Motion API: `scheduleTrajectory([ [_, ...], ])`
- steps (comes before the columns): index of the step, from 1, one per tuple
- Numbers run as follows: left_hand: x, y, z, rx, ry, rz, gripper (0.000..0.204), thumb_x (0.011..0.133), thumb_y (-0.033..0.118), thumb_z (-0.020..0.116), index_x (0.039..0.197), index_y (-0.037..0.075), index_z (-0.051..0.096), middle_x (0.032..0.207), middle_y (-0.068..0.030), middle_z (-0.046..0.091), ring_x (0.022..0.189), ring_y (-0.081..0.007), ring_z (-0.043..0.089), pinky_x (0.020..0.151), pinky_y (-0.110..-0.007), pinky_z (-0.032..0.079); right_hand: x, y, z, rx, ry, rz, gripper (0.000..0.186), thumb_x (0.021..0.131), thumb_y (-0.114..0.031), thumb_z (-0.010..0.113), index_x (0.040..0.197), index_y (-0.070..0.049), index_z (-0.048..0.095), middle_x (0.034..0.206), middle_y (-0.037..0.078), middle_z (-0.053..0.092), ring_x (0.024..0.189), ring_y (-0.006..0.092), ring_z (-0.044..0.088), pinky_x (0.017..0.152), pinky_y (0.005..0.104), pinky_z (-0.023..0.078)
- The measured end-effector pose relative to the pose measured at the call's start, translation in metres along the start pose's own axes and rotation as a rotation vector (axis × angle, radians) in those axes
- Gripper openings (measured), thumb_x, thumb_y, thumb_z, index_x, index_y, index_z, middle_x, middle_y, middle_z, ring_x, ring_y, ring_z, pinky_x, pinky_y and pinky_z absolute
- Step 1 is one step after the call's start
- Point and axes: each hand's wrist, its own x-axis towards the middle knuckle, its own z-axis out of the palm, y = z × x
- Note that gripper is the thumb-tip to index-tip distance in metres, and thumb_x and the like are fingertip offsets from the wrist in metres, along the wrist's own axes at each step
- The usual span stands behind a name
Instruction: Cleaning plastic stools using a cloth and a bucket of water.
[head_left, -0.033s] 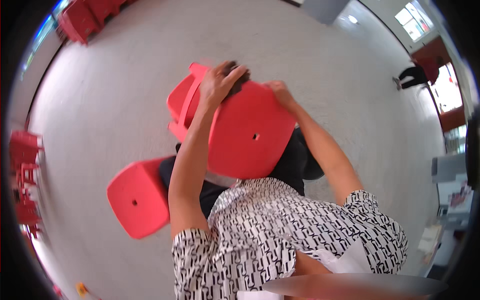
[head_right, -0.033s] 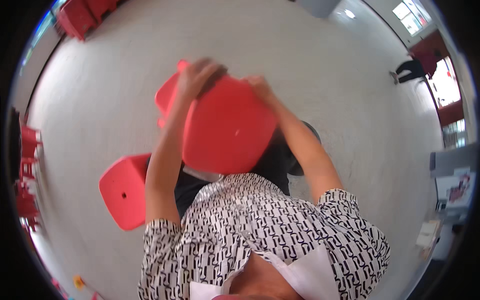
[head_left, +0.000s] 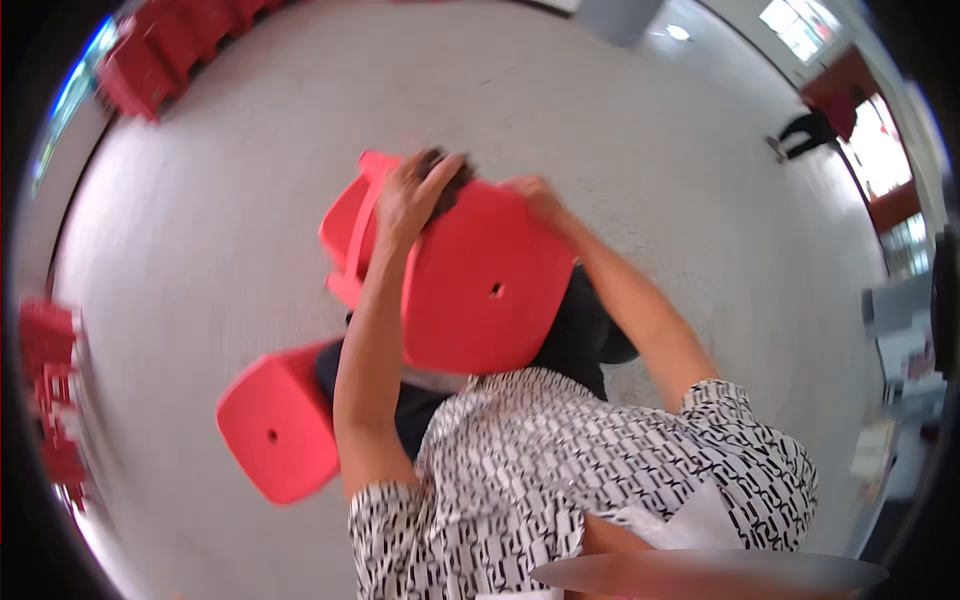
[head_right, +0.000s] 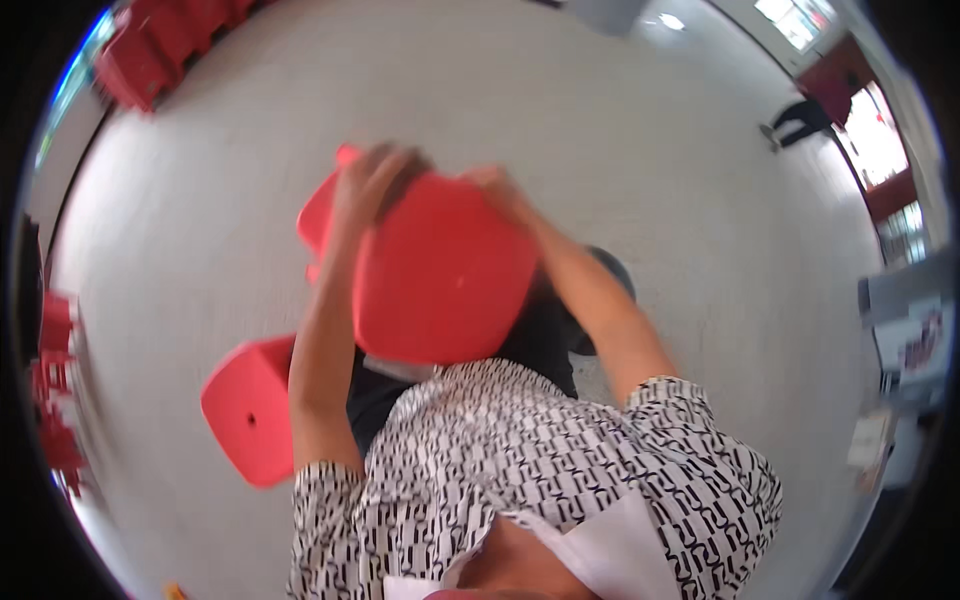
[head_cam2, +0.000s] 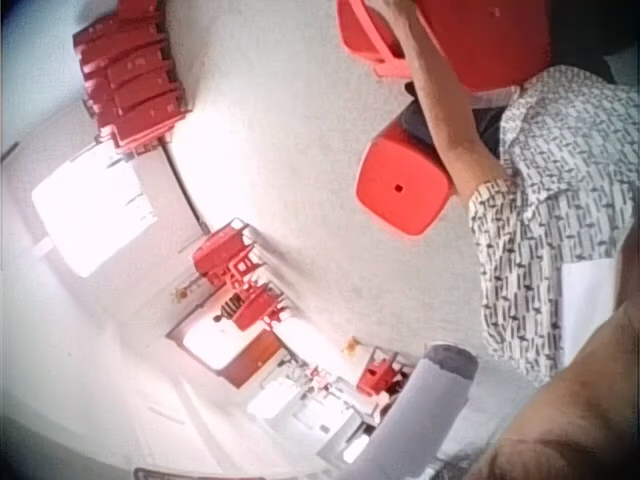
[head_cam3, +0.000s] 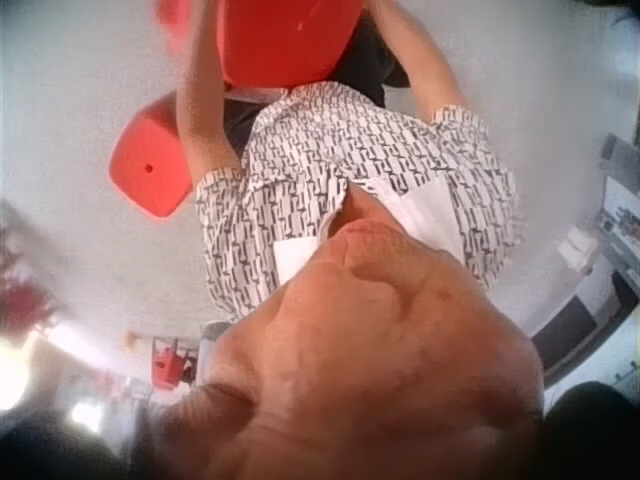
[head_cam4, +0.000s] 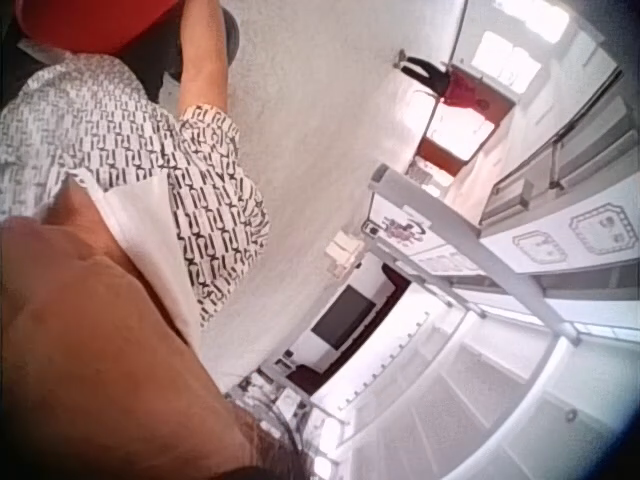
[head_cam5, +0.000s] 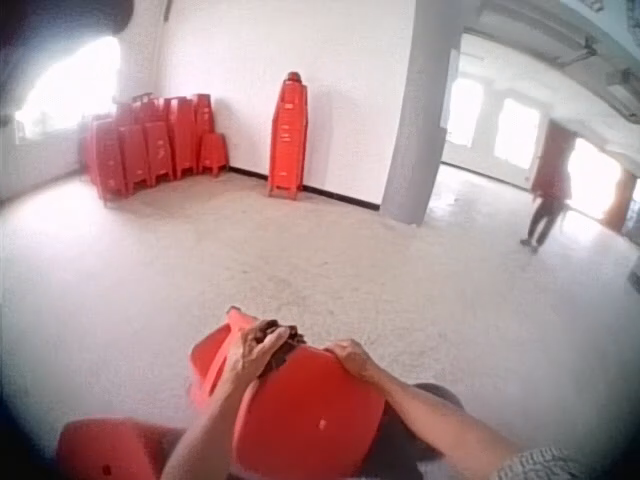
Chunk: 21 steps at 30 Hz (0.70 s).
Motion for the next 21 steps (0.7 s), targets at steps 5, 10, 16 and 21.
scheduleTrajectory([
  [5,-0.052,-0.004,0.005,0.043,0.081,0.128,0.031,0.094,0.020,0.057,0.115,0.002,0.072,0.089,-0.0106,0.067,0.080,-0.0212,0.059,0.074,-0.035,0.048,-0.016,0.010,0.027,0.153,0.020,0.212,0.022,0.087,-0.019,0.056,0.092,-0.007,0.075,0.090,0.013,0.073,0.084,0.0290,0.070,0.077,0.0385,0.055],
  [10,-0.101,-0.047,-0.031,0.336,0.145,0.117,0.033,0.094,0.027,0.055,0.096,-0.003,0.068,0.082,-0.0118,0.062,0.079,-0.0230,0.060,0.076,-0.037,0.048,0.003,-0.030,-0.017,0.465,-0.078,0.719,0.038,0.088,-0.036,0.048,0.094,-0.010,0.076,0.097,0.016,0.073,0.091,0.0328,0.069,0.080,0.0430,0.050],
  [16,-0.099,-0.004,-0.003,0.287,0.233,0.052,0.024,0.083,0.017,0.068,0.092,-0.005,0.066,0.085,-0.0175,0.060,0.078,-0.0349,0.059,0.073,-0.046,0.047,0.001,-0.023,-0.016,0.380,-0.012,0.629,0.027,0.089,-0.025,0.049,0.085,-0.010,0.071,0.090,0.016,0.071,0.088,0.0352,0.068,0.076,0.0444,0.052],
  [21,-0.049,0.031,0.033,0.857,0.209,0.396,0.026,0.078,0.020,0.075,0.096,0.003,0.066,0.097,-0.0100,0.062,0.090,-0.0324,0.058,0.080,-0.048,0.049,0.017,-0.034,-0.009,0.529,-0.014,0.750,0.026,0.088,-0.023,0.050,0.085,-0.009,0.072,0.092,0.017,0.071,0.090,0.0383,0.067,0.077,0.0459,0.051],
])
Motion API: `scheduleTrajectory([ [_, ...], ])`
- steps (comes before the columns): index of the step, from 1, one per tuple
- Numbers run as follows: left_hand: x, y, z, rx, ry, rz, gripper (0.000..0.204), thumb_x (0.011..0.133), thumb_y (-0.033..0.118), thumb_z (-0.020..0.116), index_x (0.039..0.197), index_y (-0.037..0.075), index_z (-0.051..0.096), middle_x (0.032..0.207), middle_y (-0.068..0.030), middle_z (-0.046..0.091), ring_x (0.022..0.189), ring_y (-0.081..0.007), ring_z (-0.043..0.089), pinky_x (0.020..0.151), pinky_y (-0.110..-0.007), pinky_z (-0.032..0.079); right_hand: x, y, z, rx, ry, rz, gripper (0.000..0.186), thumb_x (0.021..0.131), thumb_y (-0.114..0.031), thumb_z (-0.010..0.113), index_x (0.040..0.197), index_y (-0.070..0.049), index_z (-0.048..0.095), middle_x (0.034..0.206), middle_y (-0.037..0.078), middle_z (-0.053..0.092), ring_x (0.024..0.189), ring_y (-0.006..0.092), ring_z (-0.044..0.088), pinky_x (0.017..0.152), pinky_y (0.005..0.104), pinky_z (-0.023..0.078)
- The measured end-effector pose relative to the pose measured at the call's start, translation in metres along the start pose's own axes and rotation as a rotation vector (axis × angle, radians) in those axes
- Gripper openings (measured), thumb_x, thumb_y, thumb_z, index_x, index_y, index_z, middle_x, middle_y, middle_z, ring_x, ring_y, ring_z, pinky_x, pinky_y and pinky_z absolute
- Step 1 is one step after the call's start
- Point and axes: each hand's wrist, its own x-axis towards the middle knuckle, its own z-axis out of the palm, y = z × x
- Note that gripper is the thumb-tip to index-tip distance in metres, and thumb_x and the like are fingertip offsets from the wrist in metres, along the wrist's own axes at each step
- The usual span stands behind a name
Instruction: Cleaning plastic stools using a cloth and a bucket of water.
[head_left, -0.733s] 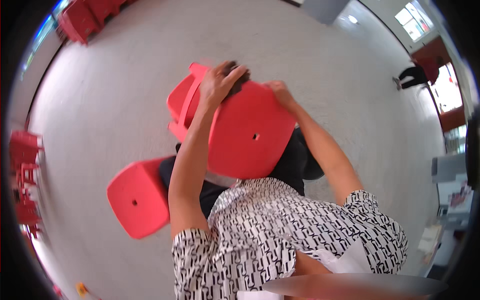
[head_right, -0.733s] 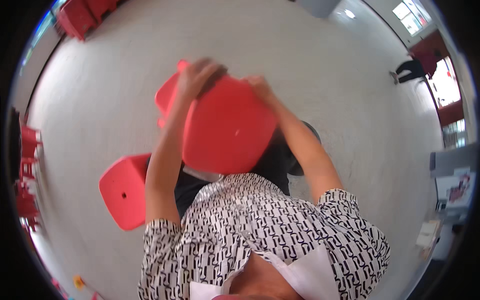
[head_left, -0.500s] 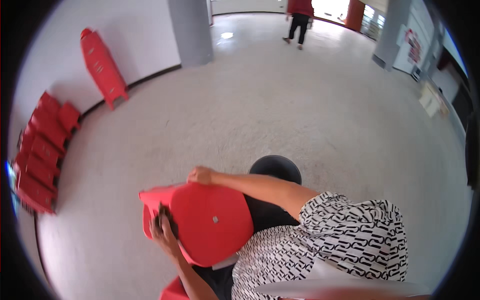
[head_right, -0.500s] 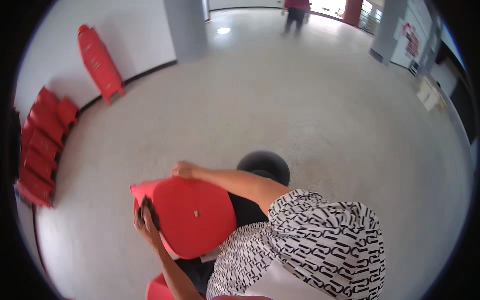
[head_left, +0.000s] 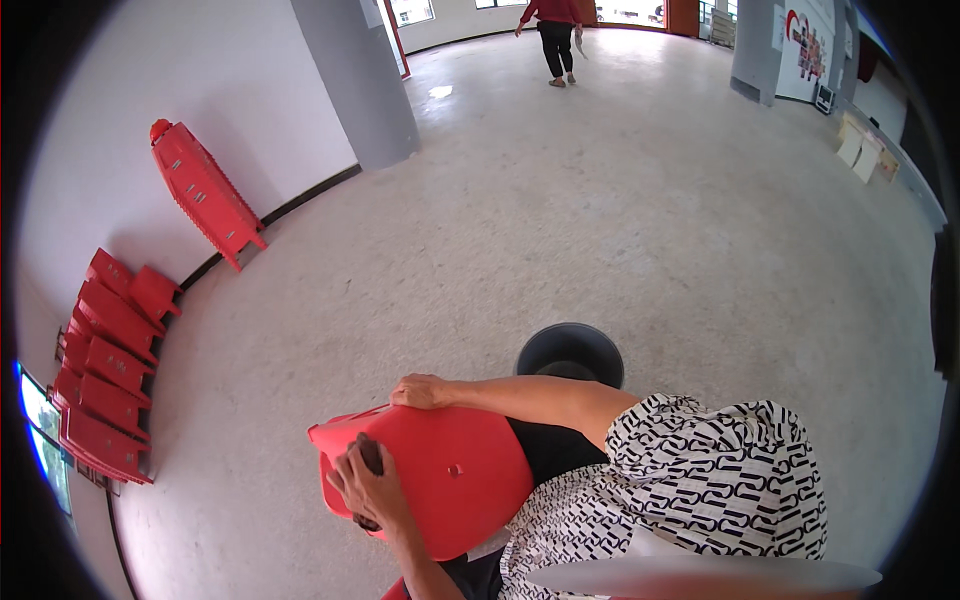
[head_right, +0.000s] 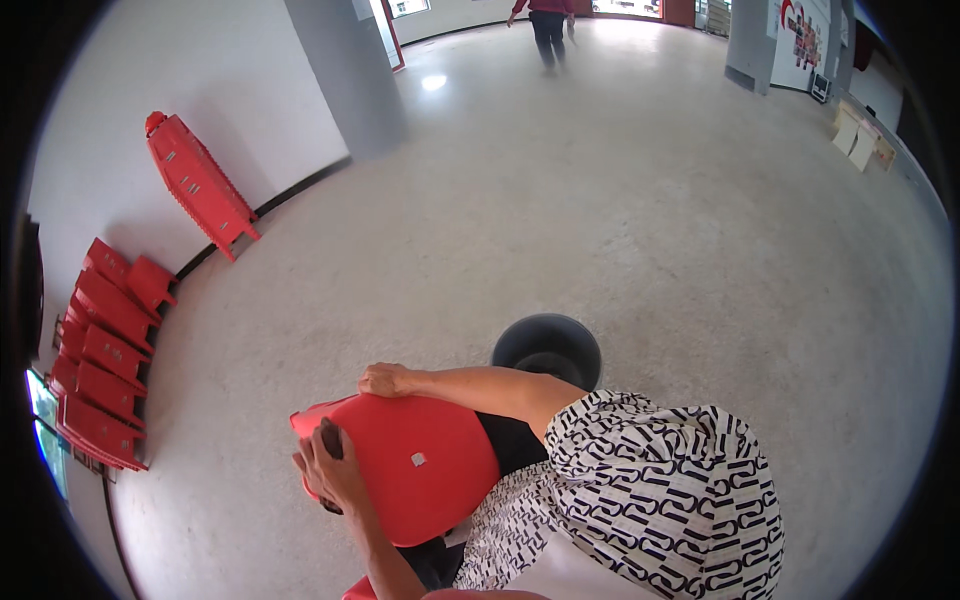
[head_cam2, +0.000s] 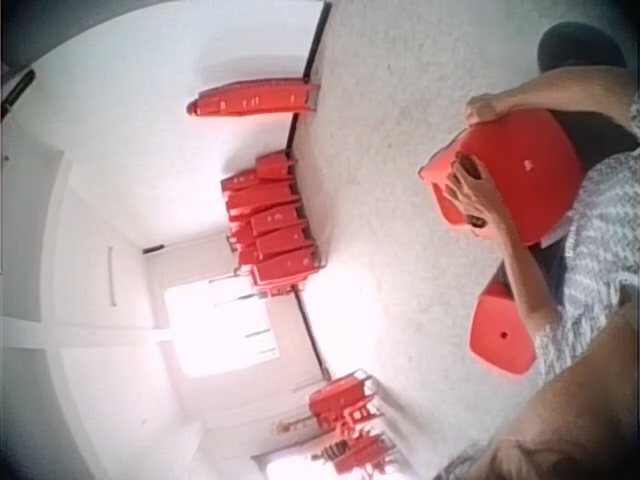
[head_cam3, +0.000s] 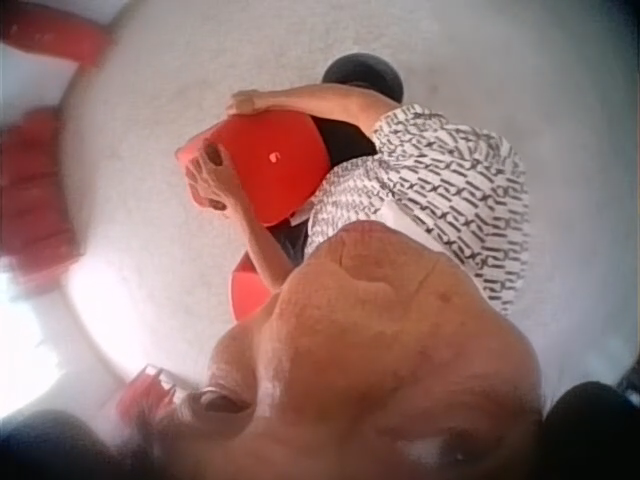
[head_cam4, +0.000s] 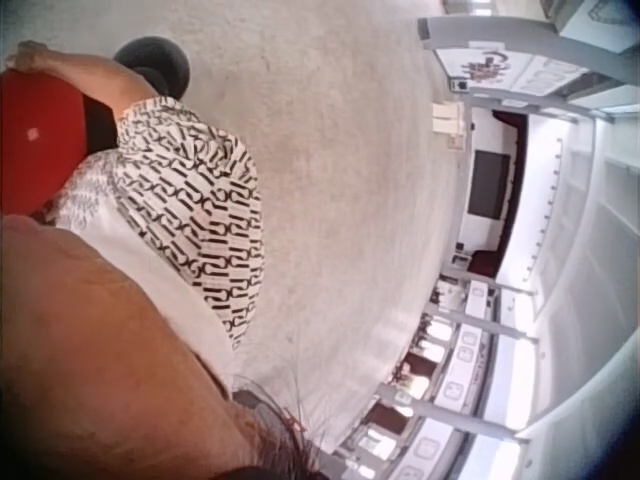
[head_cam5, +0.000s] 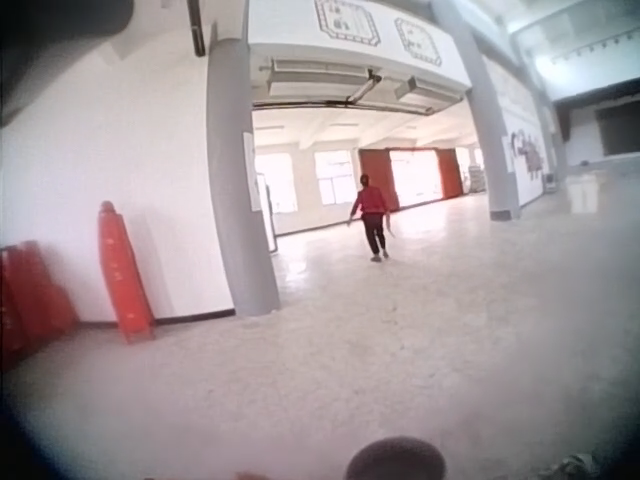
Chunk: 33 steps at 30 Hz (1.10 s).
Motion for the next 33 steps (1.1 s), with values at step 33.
scheduleTrajectory([
  [33,-0.144,-0.018,-0.071,-0.638,-0.096,-0.684,0.049,0.100,0.021,0.061,0.136,-0.010,0.051,0.139,-0.0252,0.054,0.126,-0.0326,0.054,0.111,-0.041,0.040,0.001,0.016,-0.001,-0.185,-0.008,-0.210,0.041,0.085,-0.036,0.047,0.090,-0.005,0.073,0.099,0.021,0.071,0.093,0.0397,0.067,0.081,0.0463,0.051],
])
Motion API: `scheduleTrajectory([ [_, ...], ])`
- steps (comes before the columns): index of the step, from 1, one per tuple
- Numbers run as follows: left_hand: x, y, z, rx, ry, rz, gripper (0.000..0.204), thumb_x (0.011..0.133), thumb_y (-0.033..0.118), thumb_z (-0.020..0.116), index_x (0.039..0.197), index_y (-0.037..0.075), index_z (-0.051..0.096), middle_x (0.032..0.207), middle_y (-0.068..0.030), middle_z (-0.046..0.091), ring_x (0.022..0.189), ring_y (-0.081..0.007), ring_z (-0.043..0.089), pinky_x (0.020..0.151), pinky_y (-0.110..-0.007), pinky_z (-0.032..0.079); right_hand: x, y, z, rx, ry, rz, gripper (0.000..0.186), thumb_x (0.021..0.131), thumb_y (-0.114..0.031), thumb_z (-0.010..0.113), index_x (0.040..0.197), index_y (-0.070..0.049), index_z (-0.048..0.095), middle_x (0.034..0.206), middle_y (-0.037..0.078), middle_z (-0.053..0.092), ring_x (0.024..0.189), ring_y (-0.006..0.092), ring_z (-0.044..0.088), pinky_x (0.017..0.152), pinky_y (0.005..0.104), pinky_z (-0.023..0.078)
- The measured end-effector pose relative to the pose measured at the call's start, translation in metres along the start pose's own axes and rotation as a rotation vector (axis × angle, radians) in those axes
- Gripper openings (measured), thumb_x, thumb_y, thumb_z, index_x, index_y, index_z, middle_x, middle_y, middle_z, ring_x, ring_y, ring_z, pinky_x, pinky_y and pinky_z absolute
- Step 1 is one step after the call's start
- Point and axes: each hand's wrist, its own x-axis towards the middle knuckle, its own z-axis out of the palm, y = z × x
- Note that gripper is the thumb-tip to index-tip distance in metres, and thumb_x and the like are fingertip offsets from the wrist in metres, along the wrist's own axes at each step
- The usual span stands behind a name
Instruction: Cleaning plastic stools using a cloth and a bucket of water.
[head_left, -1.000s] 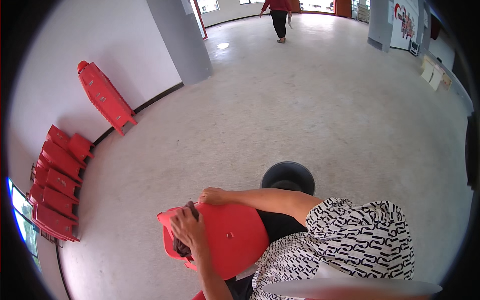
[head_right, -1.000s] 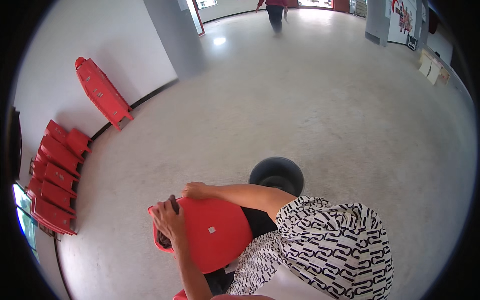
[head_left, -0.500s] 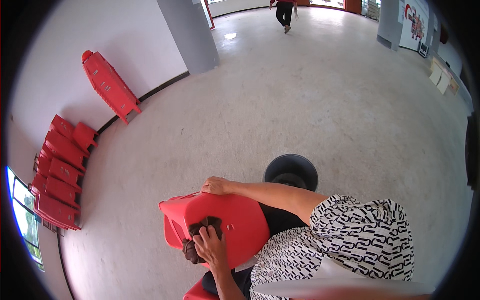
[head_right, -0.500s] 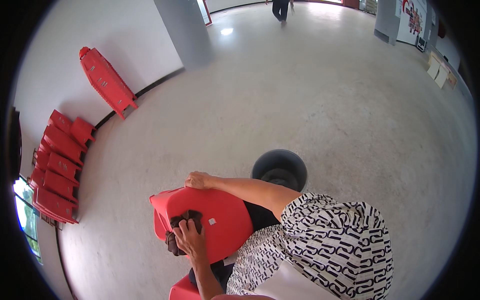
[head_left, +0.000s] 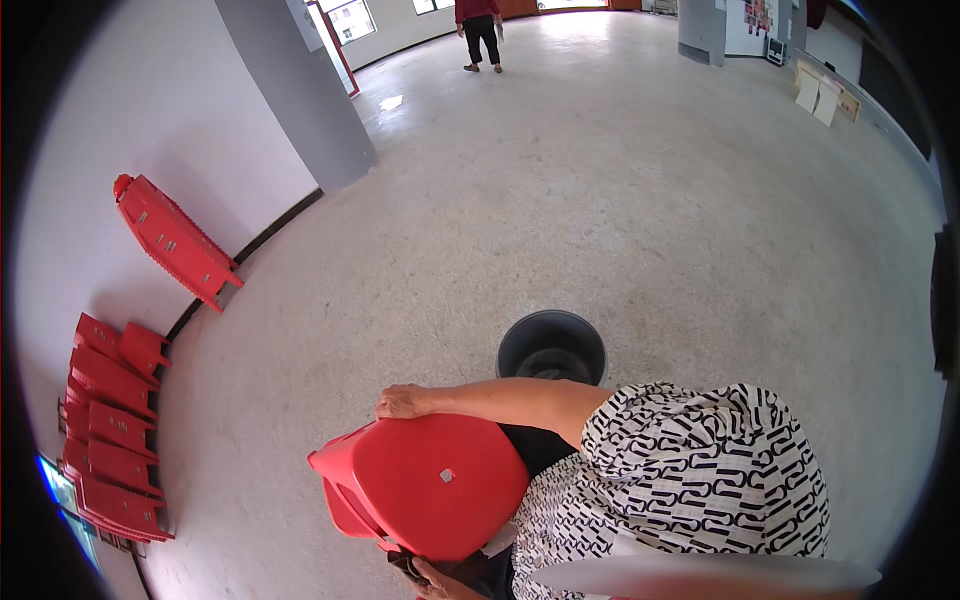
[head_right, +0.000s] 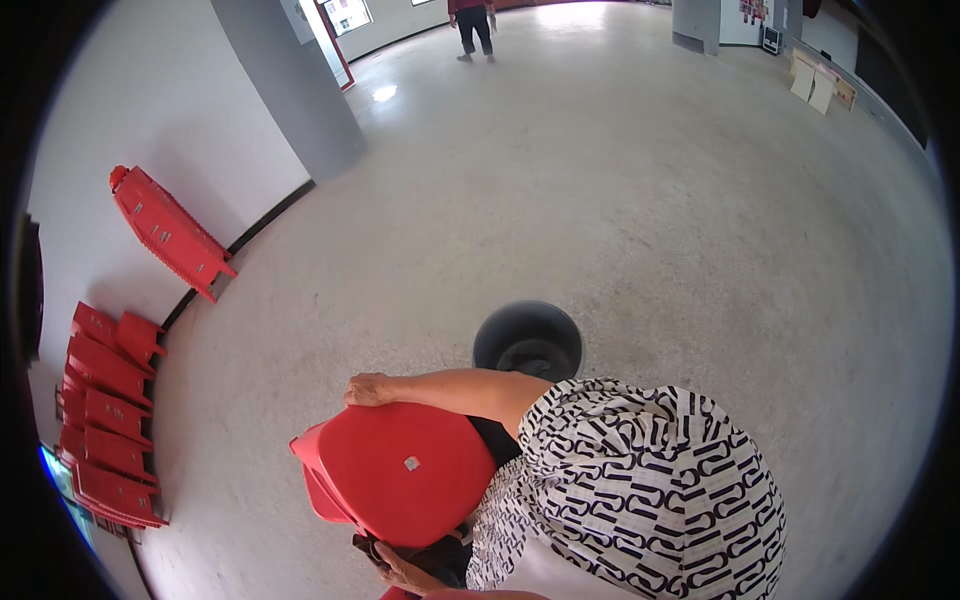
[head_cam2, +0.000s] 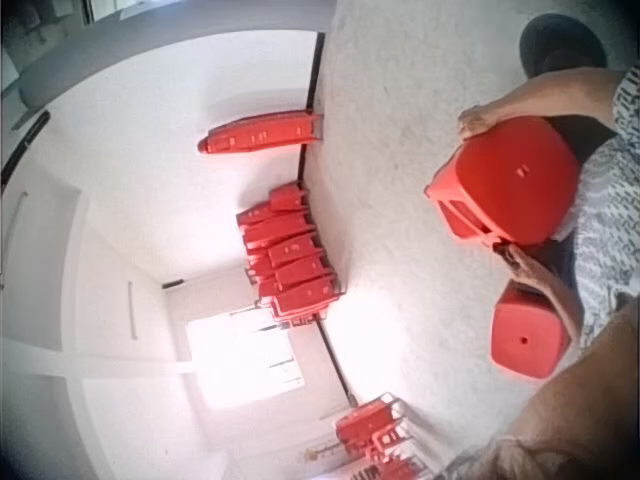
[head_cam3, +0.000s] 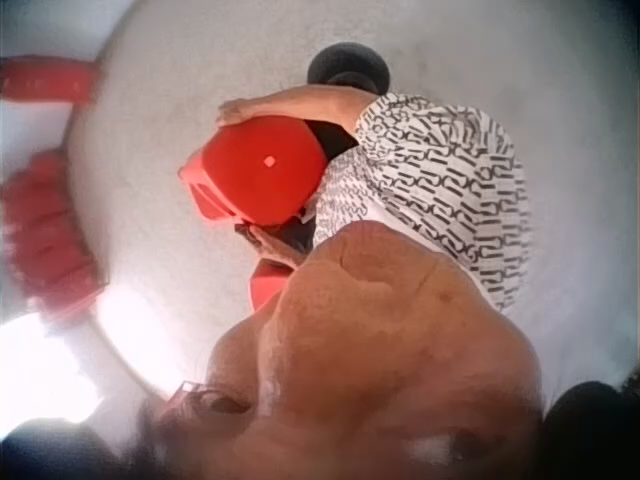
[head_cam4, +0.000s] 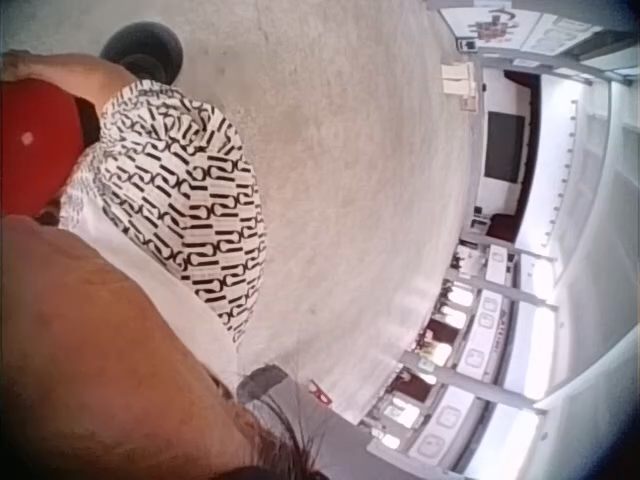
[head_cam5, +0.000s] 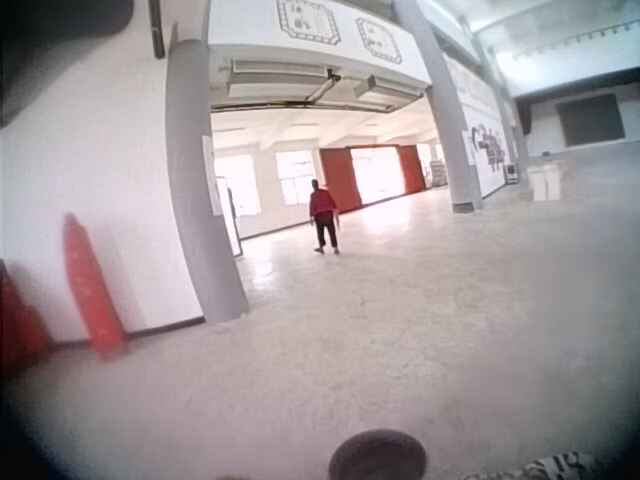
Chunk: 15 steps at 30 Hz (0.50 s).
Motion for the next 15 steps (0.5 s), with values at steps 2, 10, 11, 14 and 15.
scheduleTrajectory([
  [2,0.003,-0.027,0.001,-0.202,-0.057,-0.089,0.052,0.097,0.025,0.062,0.137,-0.005,0.051,0.138,-0.0227,0.055,0.125,-0.0335,0.055,0.107,-0.043,0.043,-0.005,0.015,-0.001,0.095,0.021,0.091,0.041,0.086,-0.035,0.047,0.091,-0.004,0.073,0.099,0.021,0.071,0.093,0.0401,0.067,0.081,0.0465,0.051],
  [10,-0.007,-0.167,-0.008,-0.809,-0.098,-0.562,0.066,0.094,0.055,0.051,0.144,0.013,0.047,0.141,-0.0143,0.054,0.129,-0.0323,0.052,0.100,-0.056,0.047,0.032,0.041,0.023,0.245,-0.176,-0.090,0.032,0.092,-0.028,0.056,0.097,-0.004,0.075,0.097,0.016,0.075,0.087,0.0242,0.070,0.082,0.0389,0.053],
  [11,0.005,-0.143,0.001,-0.902,-0.221,-0.741,0.067,0.093,0.055,0.050,0.145,0.013,0.046,0.144,-0.0129,0.051,0.131,-0.0327,0.050,0.105,-0.056,0.043,0.040,0.046,0.021,0.280,-0.130,-0.084,0.029,0.092,-0.027,0.058,0.097,-0.004,0.076,0.097,0.014,0.075,0.086,0.0225,0.069,0.081,0.0389,0.053],
  [14,0.001,-0.163,0.009,-1.241,-0.218,-0.821,0.060,0.094,0.049,0.052,0.143,0.015,0.049,0.144,-0.0090,0.053,0.131,-0.0313,0.051,0.105,-0.054,0.045,0.059,-0.023,0.006,0.387,-0.310,0.098,0.045,0.095,-0.043,0.058,0.104,-0.002,0.075,0.094,0.010,0.074,0.085,0.0161,0.065,0.081,0.0360,0.053],
  [15,0.001,-0.156,0.020,-1.323,-0.238,-0.799,0.056,0.094,0.047,0.056,0.141,0.017,0.050,0.144,-0.0071,0.053,0.132,-0.0296,0.050,0.106,-0.050,0.045,0.059,-0.036,-0.010,0.172,-0.360,0.149,0.049,0.095,-0.044,0.060,0.103,0.001,0.075,0.095,0.011,0.074,0.085,0.0171,0.066,0.079,0.0352,0.054],
])
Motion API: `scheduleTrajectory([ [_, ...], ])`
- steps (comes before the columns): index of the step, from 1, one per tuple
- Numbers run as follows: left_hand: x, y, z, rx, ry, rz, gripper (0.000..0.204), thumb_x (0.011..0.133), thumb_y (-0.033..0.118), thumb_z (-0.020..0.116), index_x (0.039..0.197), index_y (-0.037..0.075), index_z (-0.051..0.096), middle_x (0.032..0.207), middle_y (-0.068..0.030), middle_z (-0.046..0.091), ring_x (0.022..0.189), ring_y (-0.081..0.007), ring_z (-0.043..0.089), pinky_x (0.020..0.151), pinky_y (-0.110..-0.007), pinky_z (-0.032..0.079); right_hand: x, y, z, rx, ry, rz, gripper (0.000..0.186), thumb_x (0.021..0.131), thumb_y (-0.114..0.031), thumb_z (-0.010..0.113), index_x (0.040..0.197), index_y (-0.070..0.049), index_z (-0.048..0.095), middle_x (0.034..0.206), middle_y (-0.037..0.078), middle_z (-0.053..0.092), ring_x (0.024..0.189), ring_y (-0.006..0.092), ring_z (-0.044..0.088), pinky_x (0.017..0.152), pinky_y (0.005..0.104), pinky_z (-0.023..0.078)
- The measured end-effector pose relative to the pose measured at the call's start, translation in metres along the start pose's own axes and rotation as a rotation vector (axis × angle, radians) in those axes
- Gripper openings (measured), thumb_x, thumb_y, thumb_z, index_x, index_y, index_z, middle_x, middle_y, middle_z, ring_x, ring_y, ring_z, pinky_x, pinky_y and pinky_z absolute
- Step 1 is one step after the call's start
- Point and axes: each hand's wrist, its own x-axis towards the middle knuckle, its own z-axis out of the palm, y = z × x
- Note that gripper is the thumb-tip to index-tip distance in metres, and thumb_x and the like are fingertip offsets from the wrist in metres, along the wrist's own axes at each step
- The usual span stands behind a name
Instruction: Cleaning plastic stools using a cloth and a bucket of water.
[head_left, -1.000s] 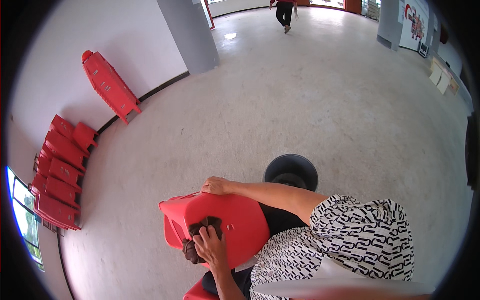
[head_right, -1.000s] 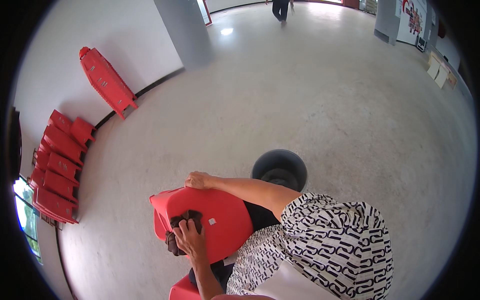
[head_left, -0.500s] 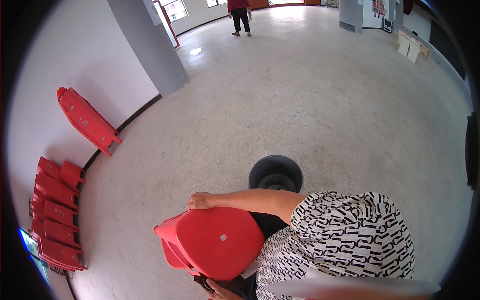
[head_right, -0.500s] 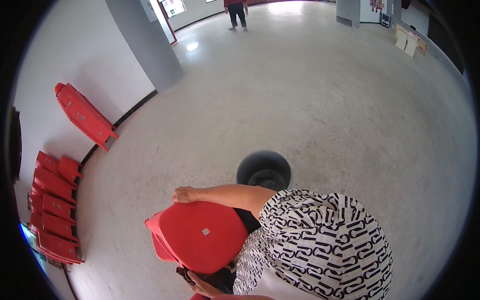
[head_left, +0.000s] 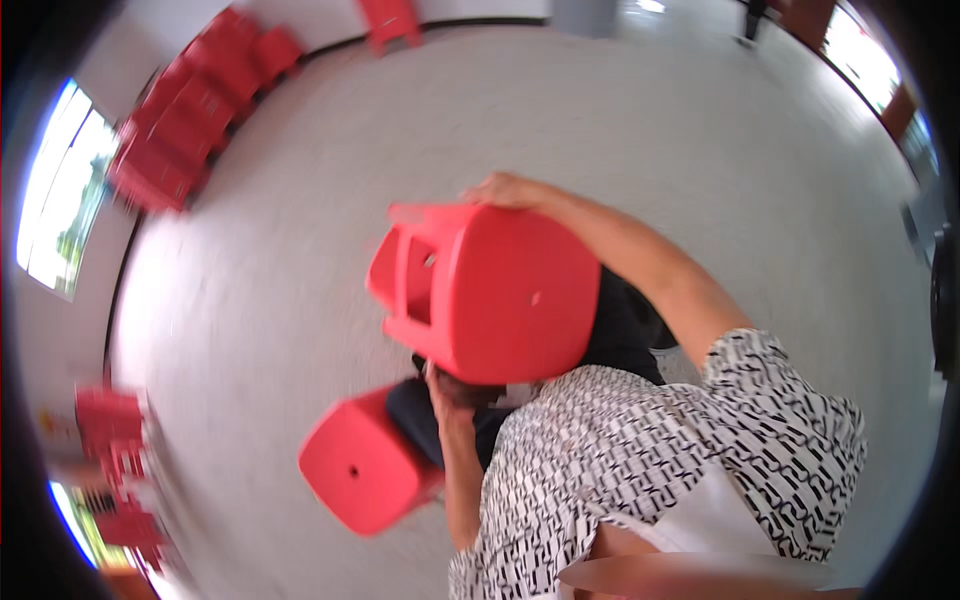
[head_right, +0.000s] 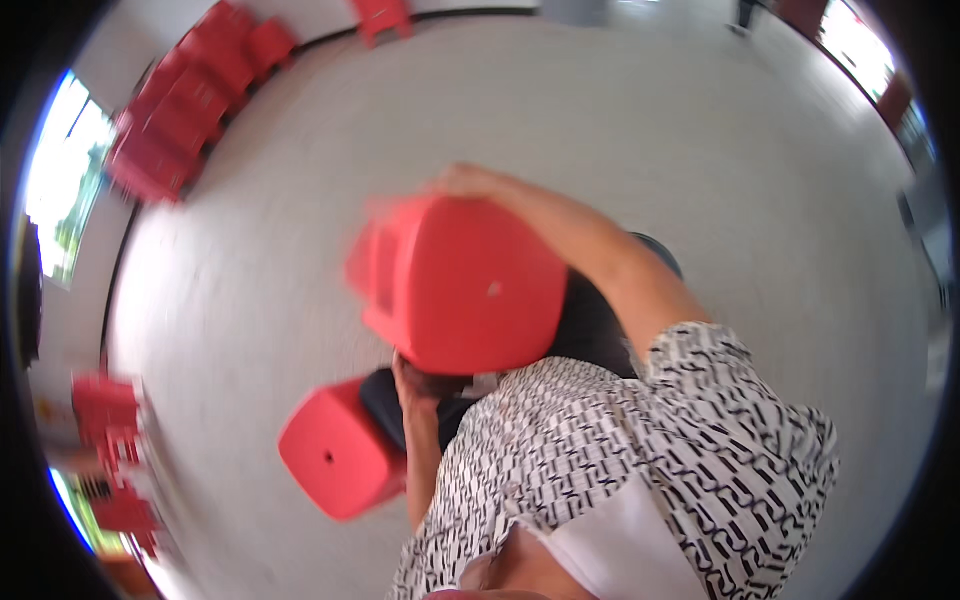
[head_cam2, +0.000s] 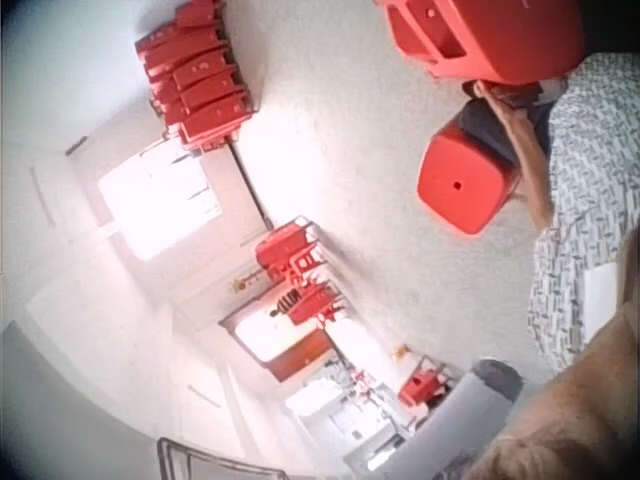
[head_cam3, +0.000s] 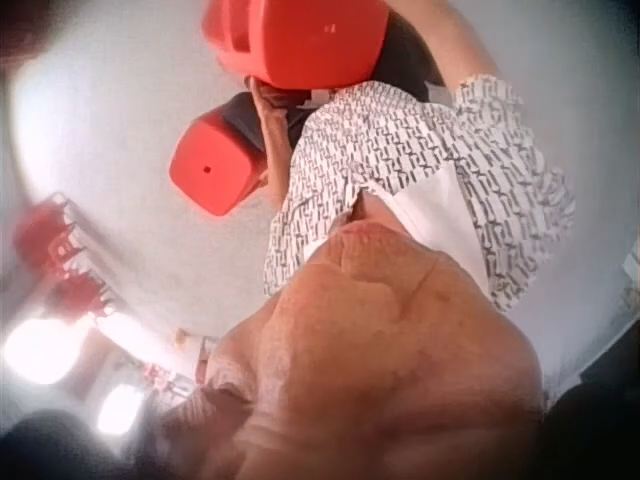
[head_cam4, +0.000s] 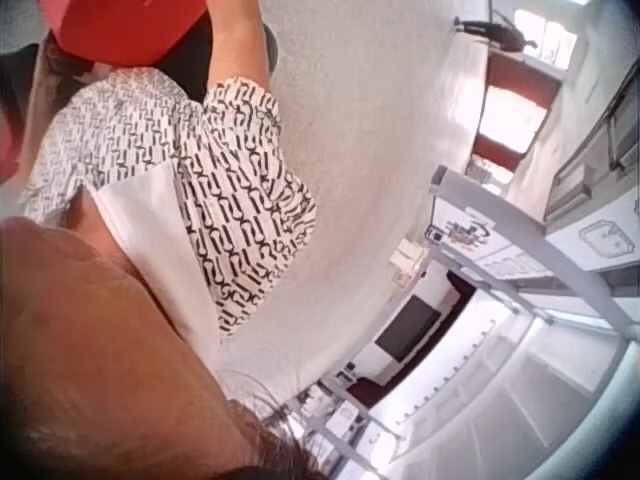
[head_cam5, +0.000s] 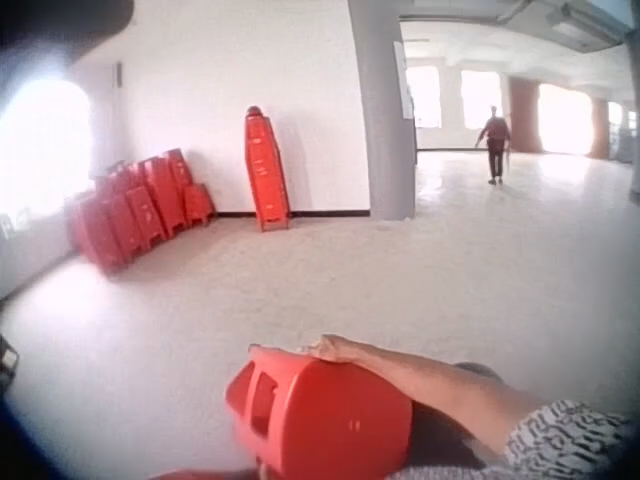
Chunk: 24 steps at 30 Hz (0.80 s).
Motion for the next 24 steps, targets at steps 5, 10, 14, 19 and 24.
scheduleTrajectory([
  [5,-0.016,-0.017,0.031,-0.042,0.225,0.083,0.063,0.088,0.055,0.067,0.136,0.016,0.054,0.136,-0.0090,0.060,0.124,-0.0299,0.057,0.105,-0.050,0.045,-0.034,-0.033,-0.011,0.441,-0.016,0.179,0.041,0.097,-0.036,0.058,0.108,0.001,0.071,0.094,0.009,0.071,0.088,0.0173,0.068,0.079,0.0317,0.054],
  [10,-0.039,-0.011,0.059,-0.079,0.208,0.094,0.060,0.088,0.051,0.069,0.134,0.014,0.057,0.131,-0.0104,0.063,0.118,-0.0286,0.061,0.102,-0.048,0.049,-0.059,-0.046,-0.021,0.389,0.020,0.147,0.045,0.097,-0.043,0.055,0.107,-0.002,0.070,0.098,0.009,0.070,0.092,0.0175,0.066,0.082,0.0296,0.052],
  [14,-0.019,-0.022,0.066,-0.142,0.036,0.104,0.052,0.089,0.041,0.072,0.130,0.011,0.060,0.126,-0.0066,0.066,0.113,-0.0218,0.064,0.099,-0.039,0.051,-0.069,0.002,-0.043,0.441,0.171,0.261,0.050,0.096,-0.049,0.052,0.113,-0.006,0.069,0.106,0.008,0.070,0.098,0.0177,0.065,0.087,0.0311,0.050],
  [19,-0.006,-0.017,0.065,-0.137,0.031,0.125,0.052,0.094,0.037,0.066,0.134,0.007,0.054,0.133,-0.0087,0.059,0.128,-0.0258,0.052,0.109,-0.041,0.040,-0.056,0.043,-0.050,0.402,0.235,0.292,0.054,0.095,-0.054,0.052,0.117,-0.006,0.067,0.114,0.011,0.068,0.105,0.0209,0.064,0.093,0.0346,0.049],
  [24,-0.006,-0.019,0.066,-0.093,0.135,0.239,0.043,0.091,0.033,0.071,0.126,0.009,0.061,0.121,-0.0071,0.068,0.109,-0.0199,0.065,0.095,-0.037,0.052,-0.058,0.022,-0.048,0.364,0.240,0.380,0.057,0.095,-0.053,0.052,0.116,-0.003,0.068,0.120,0.014,0.067,0.110,0.0237,0.062,0.098,0.0348,0.047],
])
